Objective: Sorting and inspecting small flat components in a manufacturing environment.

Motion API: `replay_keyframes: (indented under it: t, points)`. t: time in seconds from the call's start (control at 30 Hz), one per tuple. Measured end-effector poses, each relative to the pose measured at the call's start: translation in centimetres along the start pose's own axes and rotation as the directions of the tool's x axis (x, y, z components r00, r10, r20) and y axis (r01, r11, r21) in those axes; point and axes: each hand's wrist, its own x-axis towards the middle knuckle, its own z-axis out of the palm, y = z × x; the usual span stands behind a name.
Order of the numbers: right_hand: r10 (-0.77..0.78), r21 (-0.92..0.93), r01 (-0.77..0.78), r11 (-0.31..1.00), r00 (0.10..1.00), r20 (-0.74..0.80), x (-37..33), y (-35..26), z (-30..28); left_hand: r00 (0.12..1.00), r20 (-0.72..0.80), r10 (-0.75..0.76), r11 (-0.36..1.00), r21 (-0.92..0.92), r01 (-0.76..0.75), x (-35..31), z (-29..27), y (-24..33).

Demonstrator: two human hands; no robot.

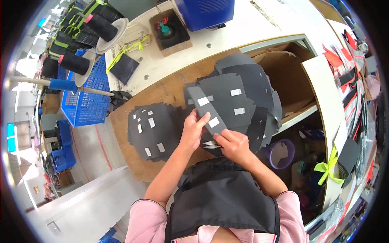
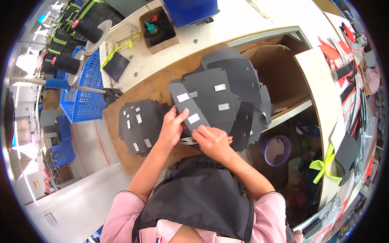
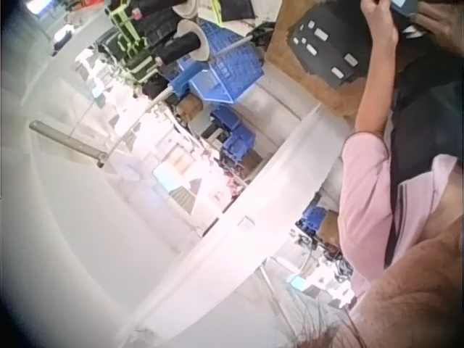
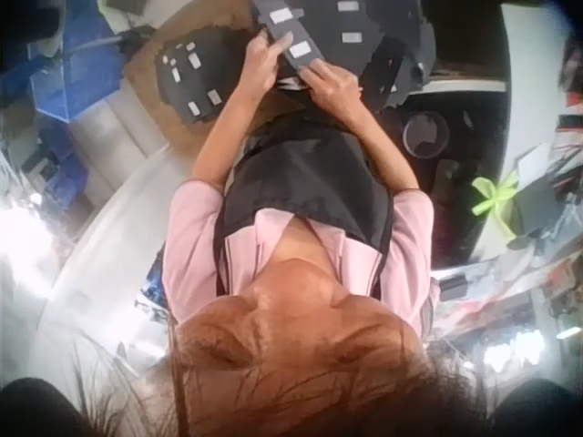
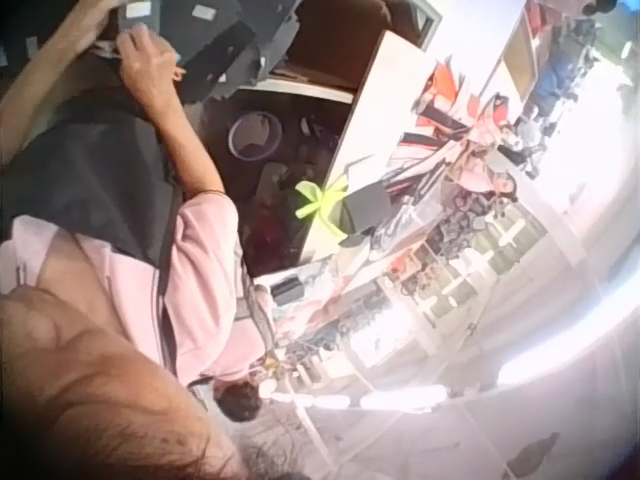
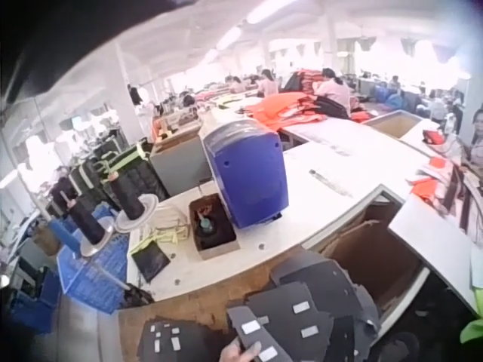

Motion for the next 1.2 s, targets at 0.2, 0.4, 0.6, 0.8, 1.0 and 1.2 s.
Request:
replay_keyframes:
  t: [0.2,0.4,0.6,0.8,1.0,1.2]
  points:
    - [0.285,0.316,-0.302,0.899,0.953,0.101,-2.9,-0.8,-1.7,0.981,0.178,-0.081,0.976,0.213,0.042,0.7,0.7,-1.8]
    - [0.356,0.147,-0.378,0.914,0.921,0.16,2.8,1.8,-7.8,0.882,0.405,-0.239,0.552,0.805,-0.22,-1.2,3.3,2.7]
    - [0.489,0.368,-0.587,0.721,0.807,0.33,0.3,3.3,-6.9,0.875,0.349,-0.334,0.532,0.837,-0.13,-2.5,4.0,3.6]
    - [0.464,0.164,-0.457,0.874,0.886,-0.01,-3.1,0.6,-7.6,0.876,0.393,-0.281,0.734,0.676,-0.068,-2.9,3.3,2.0]
    - [0.345,0.003,-0.346,0.938,0.934,0.093,-2.7,0.3,-9.1,0.879,0.372,-0.299,0.637,0.763,-0.107,-3.4,3.5,2.5]
    - [0.53,0.288,-0.504,0.814,0.848,-0.013,-3.5,-0.1,-6.7,0.875,0.376,-0.306,0.61,0.783,-0.123,-3.5,4.1,3.5]
